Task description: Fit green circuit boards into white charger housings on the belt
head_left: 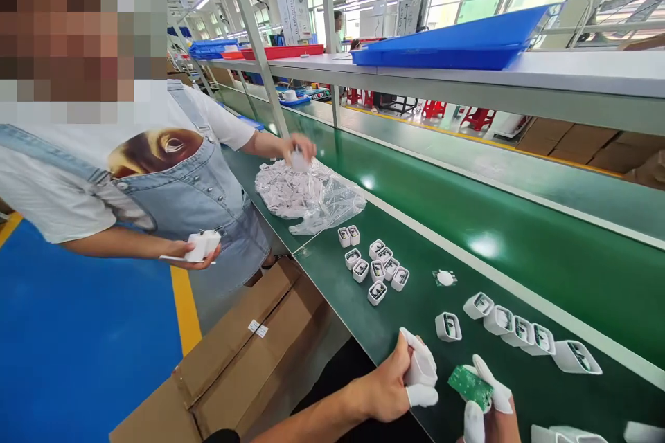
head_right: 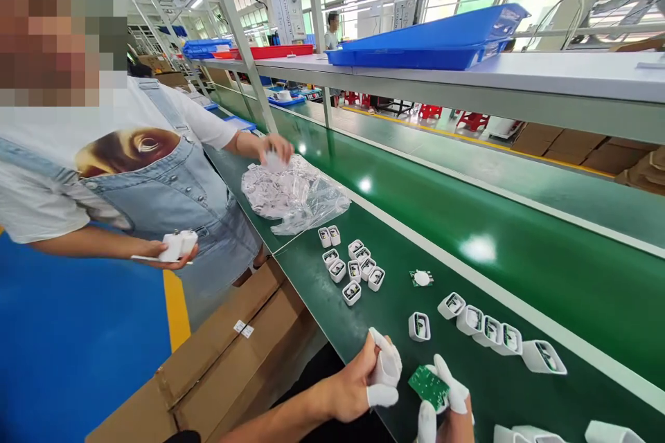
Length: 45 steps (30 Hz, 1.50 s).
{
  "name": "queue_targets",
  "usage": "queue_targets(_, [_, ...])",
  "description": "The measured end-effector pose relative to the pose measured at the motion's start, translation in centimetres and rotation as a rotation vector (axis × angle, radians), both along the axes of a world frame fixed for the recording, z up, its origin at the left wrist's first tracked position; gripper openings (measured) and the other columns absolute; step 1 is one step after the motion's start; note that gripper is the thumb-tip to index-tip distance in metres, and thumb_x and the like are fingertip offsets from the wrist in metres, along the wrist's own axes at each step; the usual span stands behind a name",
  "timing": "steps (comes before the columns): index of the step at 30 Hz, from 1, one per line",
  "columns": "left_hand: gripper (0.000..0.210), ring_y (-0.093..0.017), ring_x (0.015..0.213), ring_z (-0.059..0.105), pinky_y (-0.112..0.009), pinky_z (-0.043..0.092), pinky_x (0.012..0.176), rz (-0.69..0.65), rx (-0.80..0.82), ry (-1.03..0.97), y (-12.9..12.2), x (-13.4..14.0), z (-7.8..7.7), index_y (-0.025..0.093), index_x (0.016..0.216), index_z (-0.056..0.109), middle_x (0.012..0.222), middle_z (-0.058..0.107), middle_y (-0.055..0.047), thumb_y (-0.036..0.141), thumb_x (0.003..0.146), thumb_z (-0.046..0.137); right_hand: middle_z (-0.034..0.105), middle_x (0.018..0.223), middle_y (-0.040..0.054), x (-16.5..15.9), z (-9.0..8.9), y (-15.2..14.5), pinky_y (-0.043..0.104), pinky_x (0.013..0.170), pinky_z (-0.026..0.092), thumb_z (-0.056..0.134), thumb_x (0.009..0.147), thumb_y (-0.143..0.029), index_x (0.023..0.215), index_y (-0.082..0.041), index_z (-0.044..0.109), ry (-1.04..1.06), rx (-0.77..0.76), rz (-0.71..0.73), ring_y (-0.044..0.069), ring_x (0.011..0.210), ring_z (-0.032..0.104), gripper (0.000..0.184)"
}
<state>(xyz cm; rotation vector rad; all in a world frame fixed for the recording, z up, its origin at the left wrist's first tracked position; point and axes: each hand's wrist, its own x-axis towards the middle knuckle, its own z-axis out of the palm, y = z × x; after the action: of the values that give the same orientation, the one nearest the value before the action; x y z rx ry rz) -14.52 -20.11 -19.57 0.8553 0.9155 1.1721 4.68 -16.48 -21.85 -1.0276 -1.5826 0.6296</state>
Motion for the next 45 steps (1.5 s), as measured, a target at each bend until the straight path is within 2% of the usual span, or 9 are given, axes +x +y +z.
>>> queue_targets(6, [0.076,-0.016,0.1,0.057,-0.034,0.049,0.093,-0.045,0.074,0.247,-0.3,-1.5,2.3,0.024,0.132,0.041,0.118,0.06,-0.004,0.043,0.085,0.099,0.072,0.135,0.0202,-0.1,0.3,-0.2,0.05,0.095,0.058,0.061,0.114,-0.05,0.162,-0.018,0.064,0.029,0.0,0.023,0.033,0.11,0.073,0.058])
queue_targets(12, [0.056,-0.018,0.105,0.056,-0.041,0.051,0.103,-0.092,0.182,0.408,-0.3,-2.1,1.9,0.025,0.128,0.037,0.119,0.056,-0.005,0.039,0.099,0.083,0.07,0.136,0.0195,-0.5,0.6,-0.5,0.055,0.098,0.058,0.061,0.112,-0.048,0.158,-0.018,0.065,0.027,-0.016,0.002,0.033,0.116,0.07,0.055])
queue_targets(16, [0.047,-0.017,0.102,0.056,-0.036,0.053,0.095,-0.06,0.285,0.342,-0.2,-2.1,1.7,0.024,0.127,0.039,0.121,0.053,-0.005,0.033,0.102,0.078,0.072,0.125,0.0173,-1.2,1.5,-0.5,0.052,0.091,0.064,0.065,0.111,-0.047,0.154,-0.017,0.064,0.063,-0.01,-0.008,0.03,0.108,0.073,0.053])
queue_targets(20, [0.046,-0.02,0.118,0.063,-0.037,0.058,0.102,0.037,0.317,0.236,0.0,-2.3,1.7,0.026,0.139,0.053,0.135,0.051,-0.008,0.031,0.102,0.08,0.074,0.118,0.0117,-1.9,2.6,-0.1,0.049,0.086,0.069,0.083,0.099,-0.04,0.149,-0.023,0.064,0.158,0.098,-0.053,0.028,0.102,0.078,0.056])
queue_targets(30, [0.055,-0.029,0.141,0.07,-0.044,0.064,0.115,0.093,0.405,0.223,0.0,-2.2,1.7,0.032,0.156,0.066,0.151,0.064,-0.013,0.022,0.104,0.08,0.082,0.123,0.0129,-1.9,4.3,0.0,0.058,0.092,0.074,0.081,0.101,-0.04,0.147,-0.032,0.071,0.271,0.036,0.232,0.035,0.112,0.084,0.048])
queue_targets(36, [0.055,-0.027,0.136,0.072,-0.042,0.065,0.114,0.141,0.397,0.221,0.1,-2.1,2.0,0.03,0.156,0.065,0.142,0.065,-0.011,0.025,0.104,0.081,0.084,0.123,0.0128,-2.0,4.7,0.2,0.059,0.091,0.074,0.082,0.1,-0.041,0.146,-0.032,0.073,0.285,0.027,0.213,0.035,0.109,0.085,0.048])
queue_targets(39, [0.05,-0.018,0.11,0.072,-0.033,0.068,0.094,0.172,0.371,0.256,0.2,-2.0,2.2,0.027,0.136,0.068,0.127,0.059,-0.006,0.031,0.094,0.094,0.084,0.118,0.0123,-2.0,4.7,0.2,0.055,0.085,0.074,0.082,0.1,-0.041,0.146,-0.03,0.074,0.308,0.011,0.238,0.034,0.104,0.085,0.048])
queue_targets(42, [0.056,-0.011,0.089,0.064,-0.026,0.061,0.078,0.248,0.352,0.235,0.2,-1.5,2.2,0.025,0.104,0.05,0.113,0.058,0.0,0.034,0.086,0.102,0.083,0.114,0.012,-2.1,4.7,0.2,0.052,0.081,0.075,0.084,0.1,-0.042,0.145,-0.03,0.076,0.332,0.012,0.265,0.033,0.102,0.084,0.048])
queue_targets(45, [0.056,-0.01,0.084,0.064,-0.027,0.059,0.079,0.289,0.341,0.214,0.2,-0.8,2.0,0.029,0.101,0.033,0.101,0.058,0.004,0.034,0.101,0.089,0.083,0.115,0.0121,-2.1,4.8,0.3,0.053,0.079,0.075,0.088,0.097,-0.043,0.142,-0.031,0.077,0.343,0.014,0.271,0.032,0.097,0.083,0.048])
